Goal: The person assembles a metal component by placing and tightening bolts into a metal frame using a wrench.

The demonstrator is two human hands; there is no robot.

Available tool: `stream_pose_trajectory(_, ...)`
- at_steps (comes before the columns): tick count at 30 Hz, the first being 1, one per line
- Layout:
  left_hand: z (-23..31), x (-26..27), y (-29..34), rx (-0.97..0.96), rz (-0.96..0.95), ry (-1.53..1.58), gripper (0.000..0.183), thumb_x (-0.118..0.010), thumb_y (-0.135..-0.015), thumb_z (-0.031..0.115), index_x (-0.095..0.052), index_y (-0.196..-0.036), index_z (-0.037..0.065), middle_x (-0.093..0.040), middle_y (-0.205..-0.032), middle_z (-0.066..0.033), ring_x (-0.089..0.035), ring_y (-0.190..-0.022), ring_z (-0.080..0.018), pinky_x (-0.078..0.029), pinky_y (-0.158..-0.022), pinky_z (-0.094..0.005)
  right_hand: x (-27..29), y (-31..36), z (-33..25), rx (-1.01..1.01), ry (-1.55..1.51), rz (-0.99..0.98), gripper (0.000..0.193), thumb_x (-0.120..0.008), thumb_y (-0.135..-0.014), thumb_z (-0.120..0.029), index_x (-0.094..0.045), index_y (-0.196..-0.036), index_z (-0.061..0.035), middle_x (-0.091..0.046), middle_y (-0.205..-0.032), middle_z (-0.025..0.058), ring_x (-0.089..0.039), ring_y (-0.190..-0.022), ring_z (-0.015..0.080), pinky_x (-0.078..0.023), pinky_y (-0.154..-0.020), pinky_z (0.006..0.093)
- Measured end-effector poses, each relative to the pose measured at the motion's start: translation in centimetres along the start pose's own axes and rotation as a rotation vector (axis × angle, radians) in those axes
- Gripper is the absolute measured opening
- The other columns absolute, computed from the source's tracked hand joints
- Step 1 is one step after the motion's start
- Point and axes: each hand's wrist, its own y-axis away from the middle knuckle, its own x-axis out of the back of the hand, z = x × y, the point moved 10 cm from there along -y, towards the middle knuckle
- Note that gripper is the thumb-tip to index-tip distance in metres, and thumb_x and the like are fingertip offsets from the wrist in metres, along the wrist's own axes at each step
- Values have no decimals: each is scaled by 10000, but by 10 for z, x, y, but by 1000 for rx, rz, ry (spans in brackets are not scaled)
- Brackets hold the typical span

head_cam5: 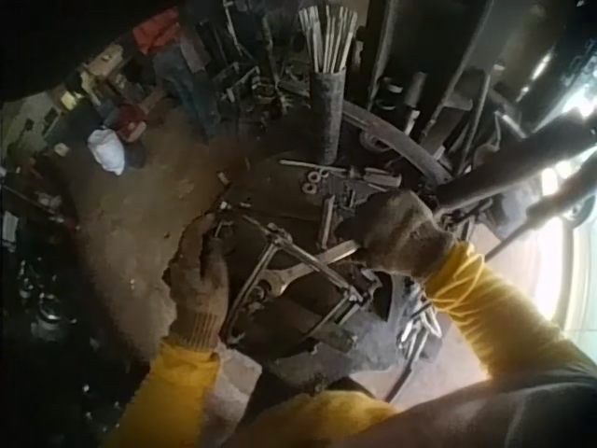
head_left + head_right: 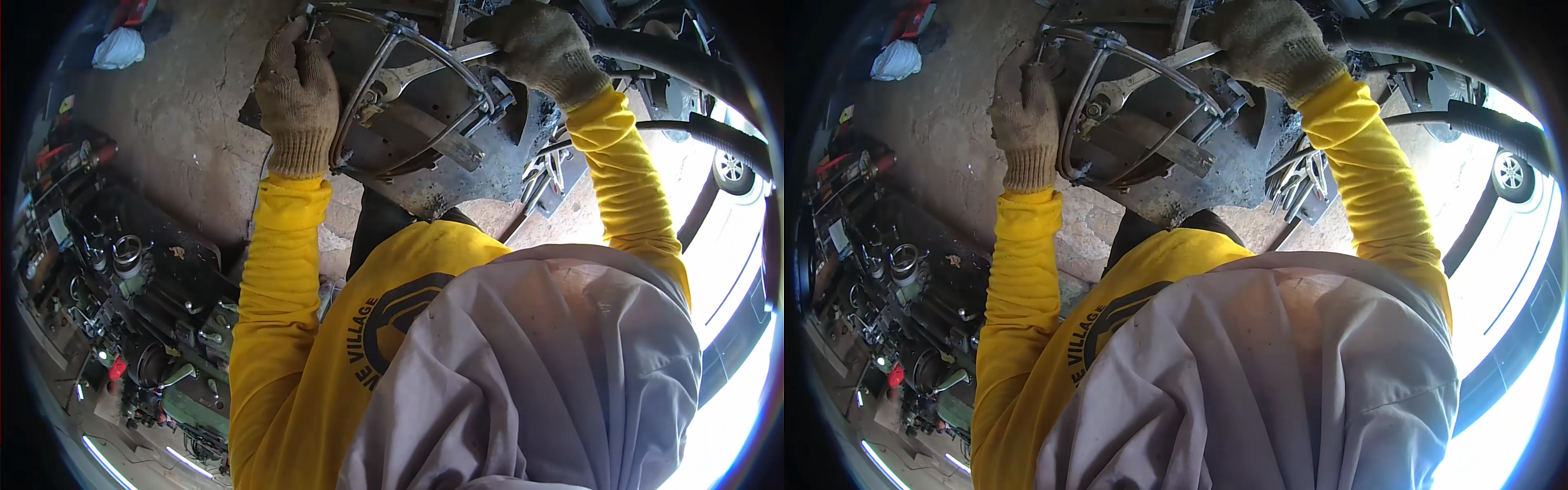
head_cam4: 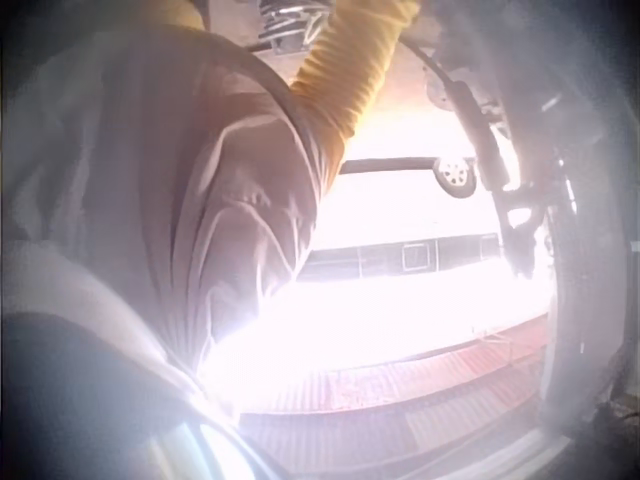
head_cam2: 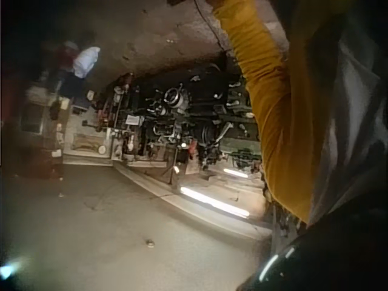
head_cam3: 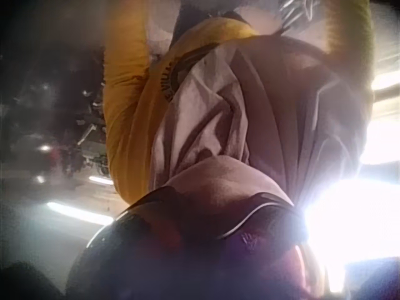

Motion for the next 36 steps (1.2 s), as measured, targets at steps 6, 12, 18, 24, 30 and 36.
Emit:
stream_pose_trajectory(6, -10, -3, 1, 130, -1, 181, 287, -546, -1014, 34, -593, -1283, -55, -740, -1088, -191, -749, -994, -272, -593, -887, -338, 4, 22, -12, 68, -331, 138, 229, -777, -833, -269, -782, -1040, -170, -684, -718, 41, -687, -674, 195, -571, -630, 325)
stream_pose_trajectory(12, -1, -1, -2, 91, -8, 45, 276, -535, -1022, 42, -599, -1271, -57, -736, -1092, -180, -754, -963, -264, -604, -874, -334, 7, 21, -18, 101, -438, 117, 276, -790, -826, -227, -766, -1083, -131, -707, -771, 80, -695, -674, 203, -593, -641, 332)
stream_pose_trajectory(18, -20, -7, 3, 249, 12, 325, 269, -513, -1031, 19, -600, -1272, -60, -724, -1084, -180, -745, -972, -248, -611, -877, -344, 2, 27, -28, 2, -267, 60, 233, -731, -851, -228, -760, -1081, -209, -713, -813, 45, -713, -761, 215, -593, -655, 351)
stream_pose_trajectory(24, -13, -7, 1, 157, 20, 277, 263, -505, -1033, 7, -599, -1267, -65, -707, -1094, -188, -738, -975, -260, -621, -867, -363, -7, 18, -22, 27, -112, 45, 215, -683, -858, -209, -766, -1054, -242, -680, -725, 16, -687, -647, 199, -567, -604, 335)
stream_pose_trajectory(30, -8, -3, 4, 88, -19, 35, 246, -507, -1019, -13, -622, -1233, -55, -732, -1037, -184, -740, -973, -249, -627, -847, -350, -7, -18, -16, 328, -110, 215, 325, -758, -791, -154, -760, -1106, -234, -699, -774, 29, -688, -666, 198, -569, -577, 310)
stream_pose_trajectory(36, -4, 0, -1, -31, 125, 43, 284, -576, -911, 61, -682, -1174, 53, -759, -974, -164, -758, -833, -330, -617, -743, -372, -29, -152, -36, 555, 107, 134, 179, -657, -811, -239, -748, -952, -177, -681, -757, 63, -689, -773, 309, -565, -709, 415)
